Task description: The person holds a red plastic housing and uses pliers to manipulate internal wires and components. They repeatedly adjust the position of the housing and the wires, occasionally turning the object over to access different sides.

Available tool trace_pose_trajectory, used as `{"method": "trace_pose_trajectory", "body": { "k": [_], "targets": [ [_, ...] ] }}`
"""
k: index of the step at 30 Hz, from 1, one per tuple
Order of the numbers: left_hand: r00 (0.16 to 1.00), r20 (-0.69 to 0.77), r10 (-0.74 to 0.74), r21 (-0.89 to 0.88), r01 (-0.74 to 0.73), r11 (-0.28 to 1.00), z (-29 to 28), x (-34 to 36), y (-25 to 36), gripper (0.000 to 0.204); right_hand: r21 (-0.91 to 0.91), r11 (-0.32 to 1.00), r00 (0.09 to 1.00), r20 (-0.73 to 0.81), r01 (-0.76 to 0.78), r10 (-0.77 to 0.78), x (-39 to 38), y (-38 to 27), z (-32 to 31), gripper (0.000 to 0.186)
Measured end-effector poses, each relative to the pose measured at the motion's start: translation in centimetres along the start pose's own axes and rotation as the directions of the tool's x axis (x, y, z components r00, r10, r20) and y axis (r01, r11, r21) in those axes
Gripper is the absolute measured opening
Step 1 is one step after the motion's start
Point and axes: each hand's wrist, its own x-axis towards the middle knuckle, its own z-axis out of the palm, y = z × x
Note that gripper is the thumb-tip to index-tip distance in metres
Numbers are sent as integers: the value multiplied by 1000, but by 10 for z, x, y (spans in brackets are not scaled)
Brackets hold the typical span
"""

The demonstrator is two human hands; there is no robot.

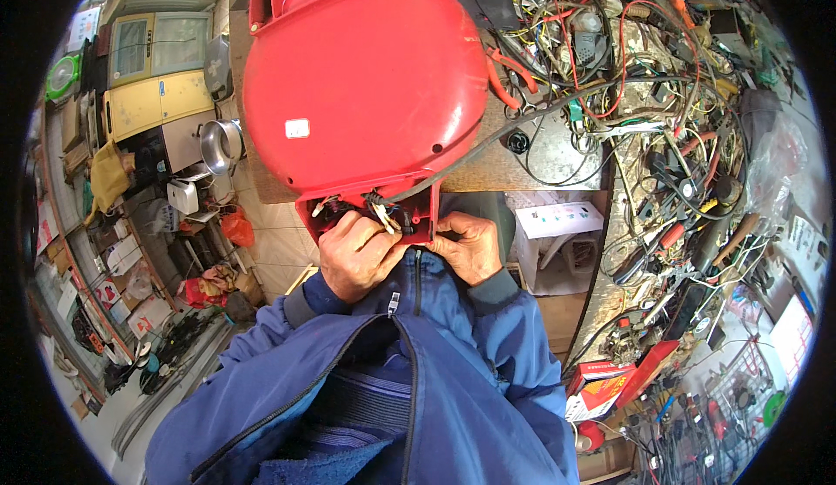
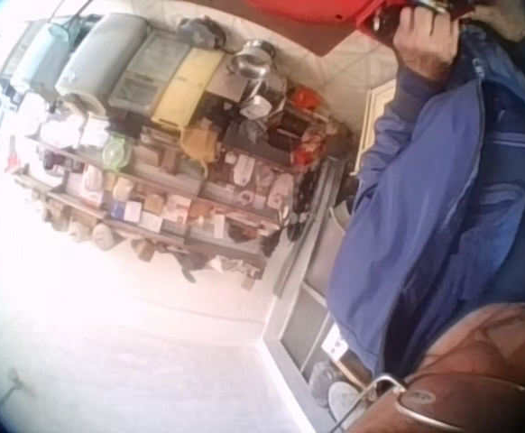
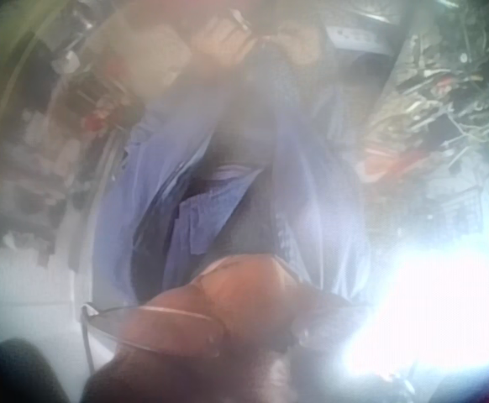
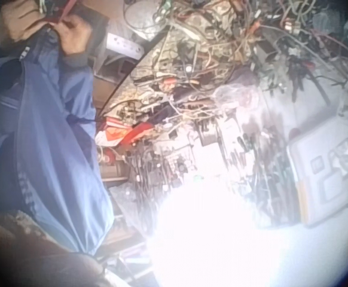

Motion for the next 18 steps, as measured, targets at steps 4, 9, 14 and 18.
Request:
{"method": "trace_pose_trajectory", "body": {
  "k": [4, 9, 14, 18],
  "targets": [
    [1000, -9, -13, 2, 13, 1000, -1, 1, 2, 26, -604, 697, 830, -102, 386, -548, 4, -16, -1, 41],
    [1000, -23, 16, 22, -15, 1000, 1, 2, 1, 22, -708, 431, 669, 78, 559, -739, 17, -22, -2, 45],
    [1000, -2, 14, 50, -14, 999, 3, 2, 0, 23, -642, 463, 692, 149, 611, -707, 20, -21, -11, 46],
    [1000, -2, 9, 47, -9, 999, 3, 2, 1, 22, -649, 474, 715, 160, 596, -680, 16, -20, -11, 43]
  ]
}}
